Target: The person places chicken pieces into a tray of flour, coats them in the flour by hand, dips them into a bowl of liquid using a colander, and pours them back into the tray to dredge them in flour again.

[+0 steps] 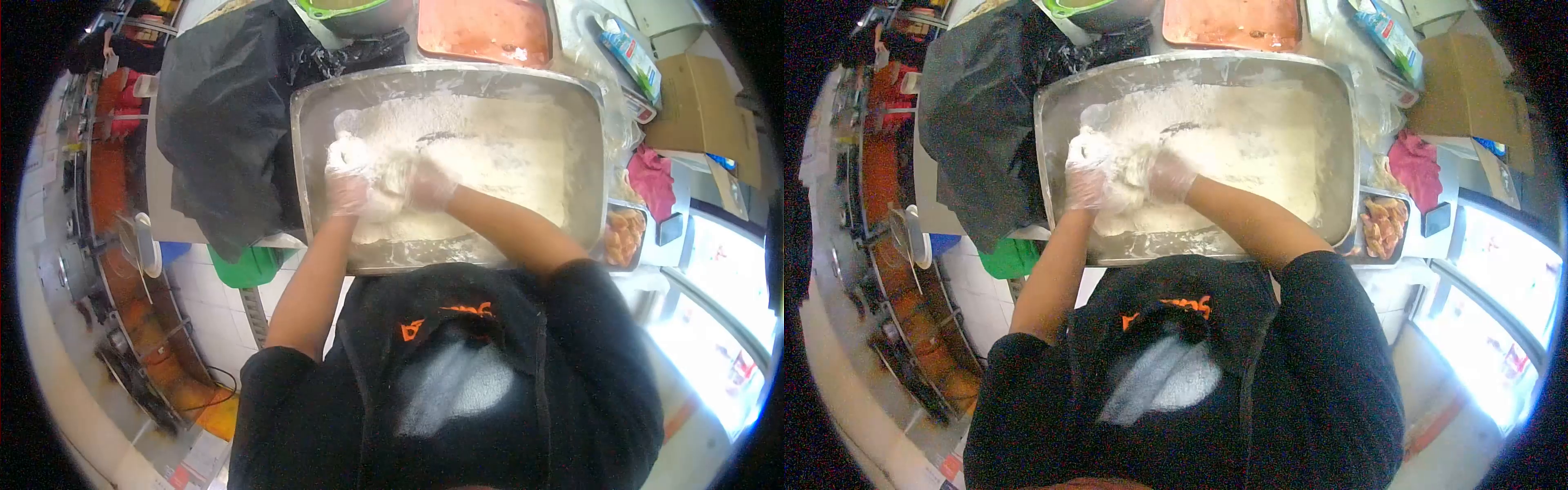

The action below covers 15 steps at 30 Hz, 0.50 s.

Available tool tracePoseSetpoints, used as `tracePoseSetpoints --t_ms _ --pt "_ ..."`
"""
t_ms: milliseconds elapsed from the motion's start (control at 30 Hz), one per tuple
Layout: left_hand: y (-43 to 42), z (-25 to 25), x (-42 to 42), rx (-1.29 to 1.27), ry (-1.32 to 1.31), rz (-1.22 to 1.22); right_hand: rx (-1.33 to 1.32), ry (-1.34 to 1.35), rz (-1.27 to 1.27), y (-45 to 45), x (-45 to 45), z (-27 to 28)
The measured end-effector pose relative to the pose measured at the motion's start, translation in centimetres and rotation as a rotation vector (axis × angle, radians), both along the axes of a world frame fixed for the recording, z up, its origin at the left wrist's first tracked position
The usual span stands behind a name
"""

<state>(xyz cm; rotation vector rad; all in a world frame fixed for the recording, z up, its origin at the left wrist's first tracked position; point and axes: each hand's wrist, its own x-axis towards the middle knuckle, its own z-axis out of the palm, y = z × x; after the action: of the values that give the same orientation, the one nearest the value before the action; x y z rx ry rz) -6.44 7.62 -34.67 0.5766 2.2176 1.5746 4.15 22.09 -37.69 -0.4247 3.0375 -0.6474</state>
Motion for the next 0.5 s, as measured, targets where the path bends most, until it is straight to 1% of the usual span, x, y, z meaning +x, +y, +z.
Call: tracePoseSetpoints --t_ms 33,67,100,133,167,200,233,267,300,333,367,433,467,500 --pt "0.0 0.3 -0.1 0.003 0.008 -0.003 -0.341 0.113 -0.042 -0.4 0.0 -0.3" --pt "0.0 0.5 -0.2 0.115 -0.103 0.057 -0.682 0.224 -0.079 -0.7 -0.2 -0.6" --pt "0.1 0.7 -0.4 0.228 -0.215 0.116 -0.987 0.0 -0.13 -0.4 -0.7 -1.1" --pt "-0.4 -0.8 -1.1 0.233 -0.209 0.115 -1.298 -0.195 -0.233 -0.1 -1.2 -1.6" --pt "-1.6 -3.8 -2.0 -0.042 0.073 -0.004 -0.638 -0.053 -0.258 1.2 -1.7 1.4" --pt "-1.7 -4.2 -2.4 -0.184 0.211 -0.066 -0.332 0.012 -0.351 1.7 -2.6 1.7" --pt "-1.5 -3.5 -2.7 -0.318 0.356 -0.119 -0.024 0.055 -0.445 2.2 -3.6 1.9" --pt "-1.3 -2.9 -2.9 -0.328 0.757 -0.156 -0.022 0.057 -0.441 1.9 -4.1 2.0" --pt "-1.4 -2.2 -2.8 -0.333 1.157 -0.189 0.07 0.179 -0.422 1.5 -4.3 2.1" --pt "-1.6 -2.2 -2.6 -0.333 1.157 -0.189 0.116 0.238 -0.414 0.9 -4.3 2.1" --pt "-1.6 -2.3 -2.5 -0.413 0.746 -0.169 0.164 0.298 -0.409 0.4 -4.4 2.2" --pt "-1.1 -1.6 -2.0 -0.466 0.33 -0.155 -0.001 -0.029 -0.052 -0.4 -3.7 2.2" --pt "0.3 1.8 -1.5 -0.404 -0.085 0.028 0.012 -0.033 -0.061 -0.2 -3.2 1.7" --pt "0.5 1.3 -1.6 -0.361 -0.302 0.102 -0.564 -0.008 0.004 0.0 -2.6 1.3"
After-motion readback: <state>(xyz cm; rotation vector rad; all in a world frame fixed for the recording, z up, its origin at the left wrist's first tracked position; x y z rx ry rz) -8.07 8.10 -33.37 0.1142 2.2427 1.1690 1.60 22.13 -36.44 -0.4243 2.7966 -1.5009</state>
